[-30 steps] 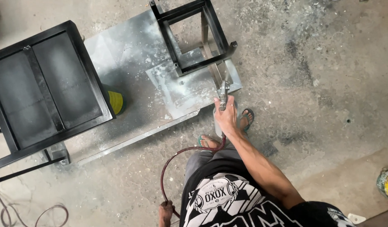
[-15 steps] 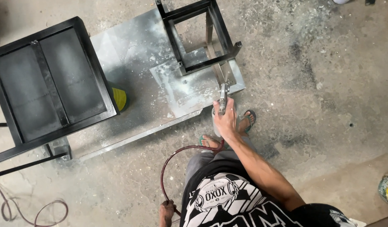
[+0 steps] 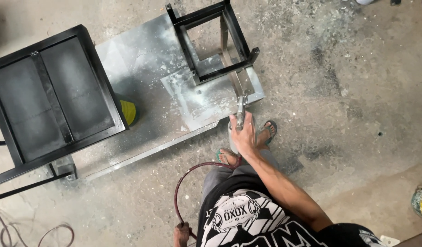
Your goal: The person uses a spray gun to apply black paint to a metal frame placed on a workbench. They reposition the frame to access different sides and continue spraying until the frame is fully coated.
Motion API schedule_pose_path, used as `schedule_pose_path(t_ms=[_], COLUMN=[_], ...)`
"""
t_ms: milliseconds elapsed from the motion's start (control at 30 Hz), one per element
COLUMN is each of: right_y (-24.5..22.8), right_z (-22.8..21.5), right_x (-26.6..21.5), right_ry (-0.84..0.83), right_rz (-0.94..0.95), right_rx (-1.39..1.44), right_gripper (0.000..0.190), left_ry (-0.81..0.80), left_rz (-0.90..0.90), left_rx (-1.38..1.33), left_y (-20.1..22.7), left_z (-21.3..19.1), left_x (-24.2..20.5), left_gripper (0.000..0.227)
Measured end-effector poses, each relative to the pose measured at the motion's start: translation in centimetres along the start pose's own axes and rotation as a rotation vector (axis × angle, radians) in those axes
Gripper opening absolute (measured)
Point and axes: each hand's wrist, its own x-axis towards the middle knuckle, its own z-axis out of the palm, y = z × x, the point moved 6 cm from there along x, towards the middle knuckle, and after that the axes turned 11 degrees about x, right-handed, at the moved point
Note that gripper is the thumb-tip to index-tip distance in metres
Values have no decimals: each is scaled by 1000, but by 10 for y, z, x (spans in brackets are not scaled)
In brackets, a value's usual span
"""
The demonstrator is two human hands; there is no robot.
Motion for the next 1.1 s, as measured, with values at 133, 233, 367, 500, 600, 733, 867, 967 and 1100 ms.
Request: schedule_pose_path(t_ms=[133,233,367,500,600,733,867,967,1100], right_y=[-9,-11,-16,-26,-33,-29,-32,-31,-46], right_z=[1,1,-7,-18,-14,-9,-4,14,44], right_x=[13,14,7,-8,-13,-10,-13,-15,-29], right_ry=[-82,-101,13,100,0,-21,34,104,218], right_rz=[167,213,69,-59,-61,-8,48,1,-48], right_rx=[31,68,63,31,153,117,63,24,39], right_gripper=[49,48,42,36,39,49,46,46,42], left_ry=[8,21,24,-36,-40,35,-12,-16,-277], left_rz=[9,43,43,19,11,12,-51,35,114], left_rx=[75,85,70,87,96,-94,194,96,230], left_y=[8,5,6,12,13,9,0,-3,0], left_z=[-3,-1,-2,-5,-6,-21,-41,-53,-93], left_x=[5,16,14,14,21,26,51,84,111], left_gripper=[38,40,40,38,37,33,39,31,28])
